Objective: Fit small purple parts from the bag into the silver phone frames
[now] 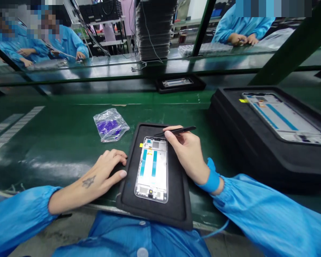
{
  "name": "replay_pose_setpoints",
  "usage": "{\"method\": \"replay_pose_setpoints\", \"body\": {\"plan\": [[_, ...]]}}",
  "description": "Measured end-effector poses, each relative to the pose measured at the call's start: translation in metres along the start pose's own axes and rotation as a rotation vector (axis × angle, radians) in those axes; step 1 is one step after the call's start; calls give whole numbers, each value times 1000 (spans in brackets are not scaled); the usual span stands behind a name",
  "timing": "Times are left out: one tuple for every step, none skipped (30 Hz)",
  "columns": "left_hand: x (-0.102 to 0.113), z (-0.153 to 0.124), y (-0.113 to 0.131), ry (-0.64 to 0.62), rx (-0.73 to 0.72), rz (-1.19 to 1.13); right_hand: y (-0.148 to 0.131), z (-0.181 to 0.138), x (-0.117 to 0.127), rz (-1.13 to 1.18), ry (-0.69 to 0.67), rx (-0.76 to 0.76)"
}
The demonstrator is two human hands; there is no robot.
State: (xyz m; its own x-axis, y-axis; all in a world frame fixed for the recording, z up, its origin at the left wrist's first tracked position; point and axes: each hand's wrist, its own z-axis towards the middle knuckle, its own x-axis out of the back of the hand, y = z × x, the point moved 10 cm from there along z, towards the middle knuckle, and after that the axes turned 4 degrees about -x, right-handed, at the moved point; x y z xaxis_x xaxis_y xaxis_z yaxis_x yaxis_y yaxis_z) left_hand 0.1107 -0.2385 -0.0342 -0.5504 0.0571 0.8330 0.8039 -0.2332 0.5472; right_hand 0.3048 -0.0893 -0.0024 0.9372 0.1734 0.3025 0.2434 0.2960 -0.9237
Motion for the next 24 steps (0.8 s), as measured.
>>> {"method": "replay_pose_setpoints", "body": {"plan": [[-4,-3,-3,-8,47,-70,1,0,1,17,15,0],[-8,-5,-4,-10,91,-138,2,1,2,36,27,-3],[-11,-6,-5,-7,133,-209,4,1,3,55,36,-8],[-15,-7,-6,-8,176,-295,6,2,4,72,47,-14],[-20,-8,-7,-17,222,-410,7,3,5,86,60,-20],[-26,-8,-8,-28,269,-551,8,3,6,98,71,-24],[-31,-6,-7,-40,313,-705,9,4,6,112,79,-27],[-35,-4,-7,-49,352,-848,9,4,7,125,86,-28],[-37,-2,-6,-45,381,-961,9,5,7,140,90,-30],[-34,2,-7,-23,405,-1034,9,6,8,154,91,-33],[-29,5,-10,15,424,-1064,9,7,9,168,91,-36],[-21,9,-14,56,440,-1068,8,7,10,181,99,-34],[-12,13,-19,98,449,-1063,5,8,14,193,113,-25],[-1,18,-25,142,453,-1055,2,8,18,206,131,-5],[12,23,-31,185,454,-1041,-3,8,23,221,151,22],[25,29,-39,227,450,-1023,-8,7,28,237,171,53],[40,37,-48,273,439,-998,-13,5,34,252,186,81],[56,45,-59,323,425,-964,-18,4,38,265,195,103],[73,56,-71,374,405,-928,-21,2,42,272,199,118],[89,67,-84,425,387,-884,-24,-1,46,275,205,126],[105,78,-100,470,391,-827,-26,-3,49,273,212,128],[119,90,-117,514,404,-789,-26,-6,52,271,217,124],[131,102,-134,543,410,-762,-27,-8,54,267,223,117],[142,115,-150,565,416,-736,-27,-9,56,266,227,105]]}}
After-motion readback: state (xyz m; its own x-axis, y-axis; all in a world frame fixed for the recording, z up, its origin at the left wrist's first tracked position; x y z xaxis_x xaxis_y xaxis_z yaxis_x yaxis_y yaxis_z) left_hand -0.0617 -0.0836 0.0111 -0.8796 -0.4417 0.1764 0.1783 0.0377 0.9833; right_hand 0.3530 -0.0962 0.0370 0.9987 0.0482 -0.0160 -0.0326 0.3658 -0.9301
